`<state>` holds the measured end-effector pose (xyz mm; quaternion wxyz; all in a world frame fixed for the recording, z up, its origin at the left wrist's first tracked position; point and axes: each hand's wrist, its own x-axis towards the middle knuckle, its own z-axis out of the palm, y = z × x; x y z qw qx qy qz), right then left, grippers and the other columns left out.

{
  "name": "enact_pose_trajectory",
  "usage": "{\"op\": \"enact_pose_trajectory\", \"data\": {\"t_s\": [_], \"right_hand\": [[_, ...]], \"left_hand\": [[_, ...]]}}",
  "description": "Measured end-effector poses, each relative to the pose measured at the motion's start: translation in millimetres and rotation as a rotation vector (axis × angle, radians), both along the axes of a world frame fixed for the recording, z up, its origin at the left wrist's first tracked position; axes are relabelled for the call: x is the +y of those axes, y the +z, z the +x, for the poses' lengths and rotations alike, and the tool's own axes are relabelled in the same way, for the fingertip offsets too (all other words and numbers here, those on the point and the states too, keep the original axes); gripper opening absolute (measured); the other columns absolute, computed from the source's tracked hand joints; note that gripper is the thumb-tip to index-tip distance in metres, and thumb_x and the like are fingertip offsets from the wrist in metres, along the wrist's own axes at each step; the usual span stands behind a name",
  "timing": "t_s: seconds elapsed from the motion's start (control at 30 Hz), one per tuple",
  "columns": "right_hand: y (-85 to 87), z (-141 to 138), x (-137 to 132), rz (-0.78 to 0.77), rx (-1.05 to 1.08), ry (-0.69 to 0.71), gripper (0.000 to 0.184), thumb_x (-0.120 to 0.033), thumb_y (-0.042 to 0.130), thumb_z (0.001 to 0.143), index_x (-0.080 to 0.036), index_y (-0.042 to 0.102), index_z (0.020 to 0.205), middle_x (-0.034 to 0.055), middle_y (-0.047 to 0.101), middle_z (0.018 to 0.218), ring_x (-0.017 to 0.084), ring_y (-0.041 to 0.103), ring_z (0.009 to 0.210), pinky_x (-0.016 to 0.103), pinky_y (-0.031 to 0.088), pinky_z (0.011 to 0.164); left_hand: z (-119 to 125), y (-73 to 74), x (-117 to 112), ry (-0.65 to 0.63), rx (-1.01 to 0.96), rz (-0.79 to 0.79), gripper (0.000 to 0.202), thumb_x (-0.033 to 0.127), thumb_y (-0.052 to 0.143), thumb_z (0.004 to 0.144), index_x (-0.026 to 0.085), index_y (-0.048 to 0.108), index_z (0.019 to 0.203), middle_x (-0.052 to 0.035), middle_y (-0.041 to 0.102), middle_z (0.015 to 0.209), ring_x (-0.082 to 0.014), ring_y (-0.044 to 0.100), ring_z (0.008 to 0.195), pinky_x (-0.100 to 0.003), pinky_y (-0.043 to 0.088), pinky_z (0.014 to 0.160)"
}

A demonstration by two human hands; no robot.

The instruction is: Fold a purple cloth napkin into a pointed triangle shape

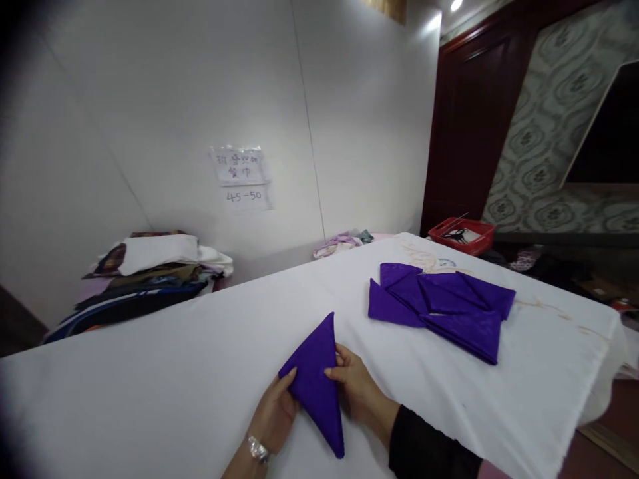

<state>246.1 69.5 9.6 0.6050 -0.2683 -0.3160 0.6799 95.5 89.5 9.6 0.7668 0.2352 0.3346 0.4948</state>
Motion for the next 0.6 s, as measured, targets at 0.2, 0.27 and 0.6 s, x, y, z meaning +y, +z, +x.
{"op": "enact_pose_trajectory", "data": {"t_s": [0.2, 0.27, 0.6], "right_hand": [[12.4, 20, 21, -0.015, -0.187, -0.062, 0.052, -0.01, 0.066, 0.06, -0.021, 0.059, 0.11, 0.0019, 0.069, 0.086, 0.015, 0.061, 0.069, 0.028, 0.044, 0.066], [18.2, 32, 39, -0.026, -0.254, -0.085, 0.052, -0.01, 0.064, 0.059, -0.021, 0.06, 0.109, 0.0004, 0.068, 0.082, 0.013, 0.059, 0.065, 0.024, 0.042, 0.059], [34.6, 109, 178, -0.113, -0.555, -0.415, 0.045, -0.011, 0.06, 0.063, -0.019, 0.057, 0.107, -0.0005, 0.065, 0.08, 0.012, 0.057, 0.061, 0.022, 0.043, 0.053]], "left_hand": [[-3, -7.9, 7, -0.034, -0.018, -0.048, 0.034, 0.023, 0.064, 0.077, 0.018, 0.053, 0.109, -0.0112, 0.065, 0.111, -0.0254, 0.061, 0.103, -0.039, 0.046, 0.093], [-4, -8.0, 8, -0.02, -0.007, -0.085, 0.039, 0.023, 0.063, 0.078, 0.018, 0.049, 0.115, -0.0126, 0.065, 0.11, -0.0259, 0.062, 0.102, -0.04, 0.045, 0.094], [-6, -12.2, 9, -0.04, 0.027, -0.157, 0.058, 0.026, 0.076, 0.064, 0.017, 0.05, 0.115, -0.0143, 0.065, 0.111, -0.0289, 0.062, 0.1, -0.04, 0.045, 0.093]]}}
